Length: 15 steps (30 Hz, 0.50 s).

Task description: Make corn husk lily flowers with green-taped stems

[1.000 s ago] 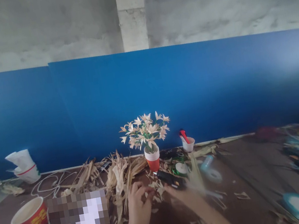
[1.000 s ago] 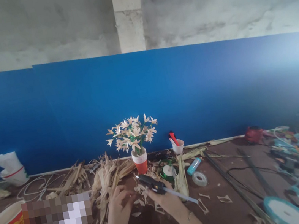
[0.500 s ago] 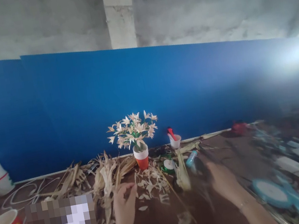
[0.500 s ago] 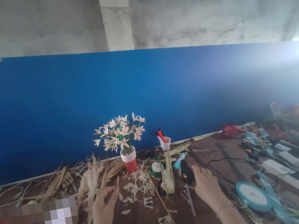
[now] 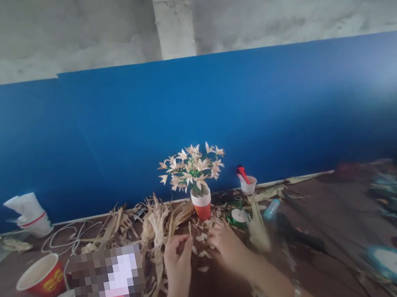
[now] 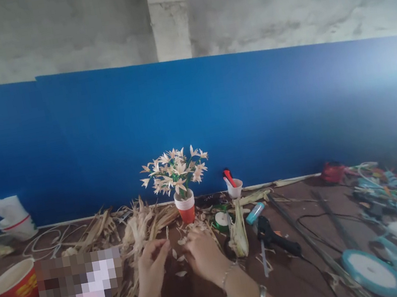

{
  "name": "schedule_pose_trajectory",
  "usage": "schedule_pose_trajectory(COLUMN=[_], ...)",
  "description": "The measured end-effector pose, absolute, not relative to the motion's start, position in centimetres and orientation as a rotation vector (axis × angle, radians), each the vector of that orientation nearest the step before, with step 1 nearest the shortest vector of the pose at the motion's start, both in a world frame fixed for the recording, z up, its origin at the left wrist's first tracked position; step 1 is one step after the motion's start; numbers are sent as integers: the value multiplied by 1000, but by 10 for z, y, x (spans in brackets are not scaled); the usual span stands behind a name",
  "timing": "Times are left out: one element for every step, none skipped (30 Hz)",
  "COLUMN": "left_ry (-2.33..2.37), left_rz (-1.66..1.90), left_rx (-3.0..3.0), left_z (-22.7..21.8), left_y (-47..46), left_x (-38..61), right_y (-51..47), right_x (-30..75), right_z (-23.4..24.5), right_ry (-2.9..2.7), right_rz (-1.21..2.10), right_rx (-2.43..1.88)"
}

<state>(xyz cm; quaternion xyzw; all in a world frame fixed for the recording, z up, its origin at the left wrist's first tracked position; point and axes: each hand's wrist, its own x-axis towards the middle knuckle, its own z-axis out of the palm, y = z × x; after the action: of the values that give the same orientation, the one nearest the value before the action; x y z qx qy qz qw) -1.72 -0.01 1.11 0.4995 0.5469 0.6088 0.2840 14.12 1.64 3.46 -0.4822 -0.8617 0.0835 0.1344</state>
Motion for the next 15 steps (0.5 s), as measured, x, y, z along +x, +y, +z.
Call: schedule_pose_trajectory(left_ry=[1465,1466,1467,1467,1466,1464,1461,1458,1452,1446,1440,1434,1428,1422,1416], left_rz=[1637,1644,1646,1643,1636,1626,1618,1616,1617,1619,1618,1614,1604,1590,1575], left_rx=[1341,1342,1342,1340,1336,1331,1325,1318,1311,1305,1296,1282,1263,1241,1215], left_z=[11,11,10,9,8,7,5,4,3,3,3,3,3,4,5], left_y=[0,0,1,1,2,2,3,3,3,3,3,3,3,2,2], left_x=[-18,-18,-18,-18,-17,-17,-17,-16,-16,-16,-15,-15,-15,-15,-14], right_y=[19,22,24,25,25,26,26,25,25,25,25,26,27,29,32], right_x=[130,122,117,114,113,113,114,115,116,116,117,118,119,120,121], right_z=[29,24,20,17,15,13,13,12,12,12,12,11,11,12,12], right_ry=[-2529,-2547,-2553,-2544,-2530,-2511,-2489,-2471,-2458,-2456,-2455,-2434,-2380,-2290,-2167], right_rz=[243,250,255,262,277,298,318,340,360,366,368,378,409,471,555], right_rx=[-1406,-1424,-1440,-1456,-1462,-1461,-1461,-1462,-1464,-1466,-1453,-1427,-1388,-1341,-1292])
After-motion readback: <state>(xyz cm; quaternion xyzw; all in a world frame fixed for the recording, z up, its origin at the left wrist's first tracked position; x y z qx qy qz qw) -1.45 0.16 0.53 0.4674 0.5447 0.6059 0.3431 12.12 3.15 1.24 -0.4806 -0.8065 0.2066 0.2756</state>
